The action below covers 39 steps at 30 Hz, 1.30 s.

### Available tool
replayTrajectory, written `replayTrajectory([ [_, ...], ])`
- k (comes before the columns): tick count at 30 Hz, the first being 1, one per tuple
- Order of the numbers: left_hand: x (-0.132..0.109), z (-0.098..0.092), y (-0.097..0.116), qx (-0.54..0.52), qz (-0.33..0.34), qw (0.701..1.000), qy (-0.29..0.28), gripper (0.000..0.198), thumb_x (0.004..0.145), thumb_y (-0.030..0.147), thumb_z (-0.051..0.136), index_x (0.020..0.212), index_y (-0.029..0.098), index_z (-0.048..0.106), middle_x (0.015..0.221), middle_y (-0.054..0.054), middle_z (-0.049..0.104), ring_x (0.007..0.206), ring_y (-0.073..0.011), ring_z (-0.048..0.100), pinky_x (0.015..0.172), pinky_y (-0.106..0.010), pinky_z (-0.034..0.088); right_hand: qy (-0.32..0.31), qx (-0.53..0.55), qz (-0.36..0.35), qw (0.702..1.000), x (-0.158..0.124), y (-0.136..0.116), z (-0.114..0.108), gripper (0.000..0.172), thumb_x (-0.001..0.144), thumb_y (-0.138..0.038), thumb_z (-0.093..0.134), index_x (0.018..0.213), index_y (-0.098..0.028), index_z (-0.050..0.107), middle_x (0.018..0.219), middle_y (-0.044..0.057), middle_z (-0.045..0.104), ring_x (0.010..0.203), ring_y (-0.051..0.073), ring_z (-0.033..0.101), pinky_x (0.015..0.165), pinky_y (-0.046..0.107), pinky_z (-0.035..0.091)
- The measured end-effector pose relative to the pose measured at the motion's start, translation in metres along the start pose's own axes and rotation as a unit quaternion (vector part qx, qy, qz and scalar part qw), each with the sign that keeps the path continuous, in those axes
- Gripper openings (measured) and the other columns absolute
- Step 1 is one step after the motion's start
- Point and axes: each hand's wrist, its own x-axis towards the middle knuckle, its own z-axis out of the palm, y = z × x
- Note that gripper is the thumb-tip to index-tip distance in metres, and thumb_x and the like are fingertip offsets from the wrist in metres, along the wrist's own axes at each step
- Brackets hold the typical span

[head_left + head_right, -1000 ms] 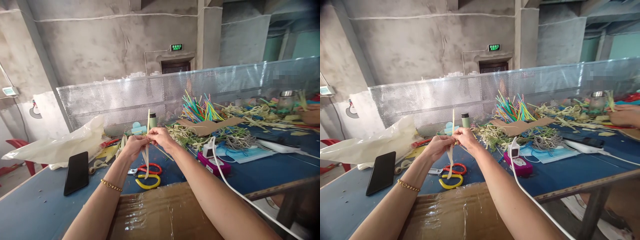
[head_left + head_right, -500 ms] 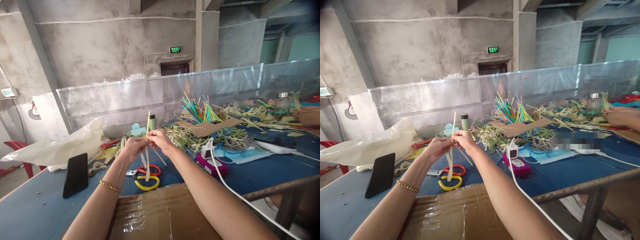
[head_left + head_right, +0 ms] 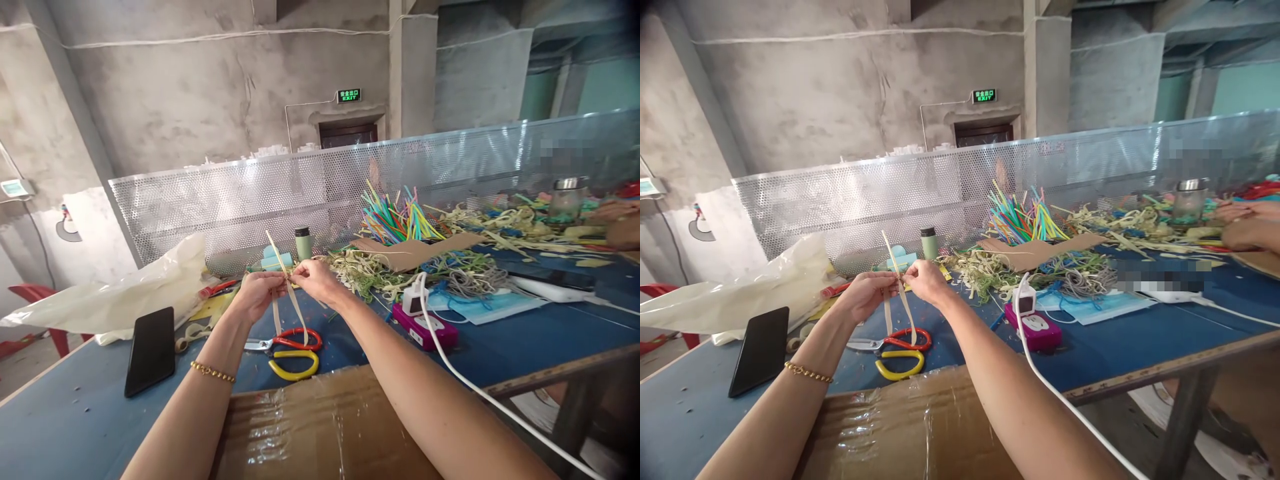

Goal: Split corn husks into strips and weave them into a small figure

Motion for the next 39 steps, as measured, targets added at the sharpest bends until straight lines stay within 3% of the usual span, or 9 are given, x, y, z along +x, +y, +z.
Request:
replayTrajectory([
  [5, 0.002, -0.001, -0.005, 0.062, 0.04, 0.997, 0.008, 0.019, 0.058, 0.024, 0.081, 0.065, 0.009, 0.072, 0.059, -0.006, 0.062, 0.052, -0.0087, 0.05, 0.053, -0.023, 0.04, -0.037, 0.024, -0.012, 0.999, -0.004, -0.004, 0.003, 0.006, 0.077, -0.015, 0.063, 0.072, -0.013, 0.064, 0.065, 0.003, 0.065, 0.059, 0.012, 0.057, 0.056, 0.022, 0.038],
  [9, 0.004, -0.004, -0.008, 0.1, 0.052, 0.993, 0.025, 0.02, 0.056, 0.028, 0.082, 0.06, 0.011, 0.07, 0.054, -0.004, 0.059, 0.049, -0.0087, 0.046, 0.05, -0.023, 0.037, -0.03, -0.017, -0.028, 0.999, -0.006, -0.009, 0.001, 0.008, 0.077, -0.014, 0.064, 0.069, -0.013, 0.063, 0.063, 0.003, 0.063, 0.059, 0.012, 0.055, 0.057, 0.023, 0.036],
  [19, 0.002, -0.006, -0.003, 0.07, 0.004, 0.998, 0.003, 0.032, 0.047, 0.032, 0.087, 0.055, 0.01, 0.065, 0.05, -0.002, 0.056, 0.044, -0.0088, 0.046, 0.045, -0.023, 0.035, -0.057, 0.028, -0.09, 0.994, -0.002, 0.0, 0.001, 0.009, 0.076, -0.014, 0.065, 0.068, -0.014, 0.061, 0.059, -0.004, 0.053, 0.057, 0.009, 0.046, 0.055, 0.02, 0.031],
  [24, 0.0, -0.006, -0.001, 0.067, -0.004, 0.998, 0.004, 0.03, 0.051, 0.029, 0.087, 0.055, 0.009, 0.064, 0.051, -0.002, 0.057, 0.045, -0.0089, 0.049, 0.046, -0.023, 0.038, -0.078, 0.049, -0.096, 0.991, -0.003, 0.0, -0.001, 0.009, 0.077, -0.014, 0.064, 0.068, -0.014, 0.062, 0.058, -0.004, 0.052, 0.057, 0.009, 0.045, 0.054, 0.02, 0.031],
  [32, 0.001, -0.012, 0.004, 0.024, -0.035, 0.999, -0.019, 0.013, 0.061, 0.013, 0.079, 0.065, 0.006, 0.069, 0.061, -0.008, 0.064, 0.055, -0.0111, 0.058, 0.058, -0.025, 0.048, -0.037, -0.014, -0.066, 0.997, 0.0, 0.001, -0.008, 0.014, 0.078, -0.007, 0.059, 0.069, -0.014, 0.068, 0.065, 0.002, 0.065, 0.063, 0.012, 0.056, 0.061, 0.022, 0.036],
  [35, 0.001, -0.012, 0.002, 0.037, -0.025, 0.999, -0.011, 0.008, 0.063, 0.009, 0.075, 0.066, 0.007, 0.068, 0.064, -0.01, 0.066, 0.059, -0.0139, 0.062, 0.062, -0.026, 0.05, 0.001, -0.02, -0.063, 0.998, 0.002, 0.002, -0.011, 0.019, 0.079, -0.004, 0.055, 0.074, -0.012, 0.071, 0.075, 0.006, 0.07, 0.07, 0.014, 0.06, 0.065, 0.023, 0.039],
  [39, -0.002, -0.005, 0.0, 0.079, 0.011, 0.997, -0.008, 0.007, 0.064, 0.009, 0.072, 0.067, 0.011, 0.066, 0.066, -0.009, 0.068, 0.061, -0.0156, 0.064, 0.062, -0.027, 0.049, -0.011, -0.017, -0.07, 0.997, 0.002, 0.001, -0.01, 0.016, 0.08, -0.013, 0.057, 0.071, -0.012, 0.07, 0.066, 0.004, 0.067, 0.063, 0.013, 0.057, 0.059, 0.022, 0.036],
])
